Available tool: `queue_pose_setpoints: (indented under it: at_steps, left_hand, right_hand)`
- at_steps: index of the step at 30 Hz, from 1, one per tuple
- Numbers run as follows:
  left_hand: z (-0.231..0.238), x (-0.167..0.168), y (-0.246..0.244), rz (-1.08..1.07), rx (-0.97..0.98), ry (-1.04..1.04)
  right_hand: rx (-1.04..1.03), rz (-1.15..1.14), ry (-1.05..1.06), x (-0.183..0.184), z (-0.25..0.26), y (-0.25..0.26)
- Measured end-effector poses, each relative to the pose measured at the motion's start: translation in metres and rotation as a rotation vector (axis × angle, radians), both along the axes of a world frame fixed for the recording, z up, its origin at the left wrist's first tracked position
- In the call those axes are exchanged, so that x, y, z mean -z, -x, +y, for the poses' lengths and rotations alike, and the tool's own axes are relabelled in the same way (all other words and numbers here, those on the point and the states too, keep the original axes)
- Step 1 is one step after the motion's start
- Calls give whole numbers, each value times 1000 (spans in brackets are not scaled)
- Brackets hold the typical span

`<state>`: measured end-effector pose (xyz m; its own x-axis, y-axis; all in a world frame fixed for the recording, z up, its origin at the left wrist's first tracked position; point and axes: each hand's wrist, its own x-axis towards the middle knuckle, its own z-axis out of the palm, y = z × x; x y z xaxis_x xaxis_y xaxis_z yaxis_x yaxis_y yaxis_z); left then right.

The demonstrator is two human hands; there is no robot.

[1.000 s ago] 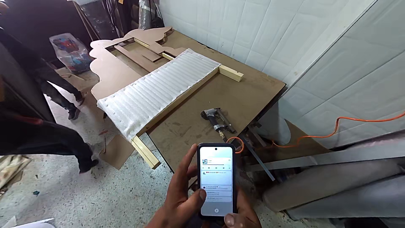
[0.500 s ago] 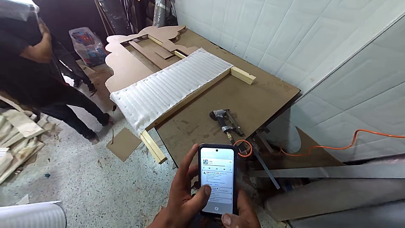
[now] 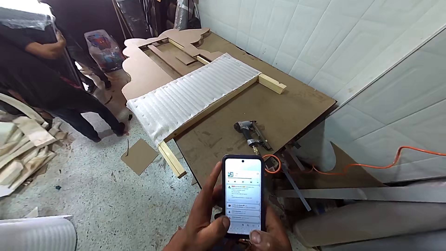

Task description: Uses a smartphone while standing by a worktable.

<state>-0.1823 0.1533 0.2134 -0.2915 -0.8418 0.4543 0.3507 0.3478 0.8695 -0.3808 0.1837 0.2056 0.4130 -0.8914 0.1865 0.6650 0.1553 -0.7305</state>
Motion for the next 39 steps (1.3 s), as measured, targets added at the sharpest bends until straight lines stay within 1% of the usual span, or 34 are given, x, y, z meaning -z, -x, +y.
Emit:
queue_pose_setpoints:
  at_steps: [7, 13, 21, 31, 39]
  left_hand:
    - [4, 2, 0, -18, 47, 25]
    - [7, 4, 2, -40, 30, 33]
    - [9, 3, 4, -59, 0, 43]
    - [9, 3, 5, -116, -24, 80]
    - [8, 4, 5, -115, -31, 82]
  right_hand:
    - [57, 61, -38, -7, 4, 0]
    - [141, 161, -51, -10, 8, -2]
    - [178, 194, -46, -10, 10, -3]
    - [249, 236, -91, -15, 11, -6]
    - [255, 248, -77, -15, 9, -7]
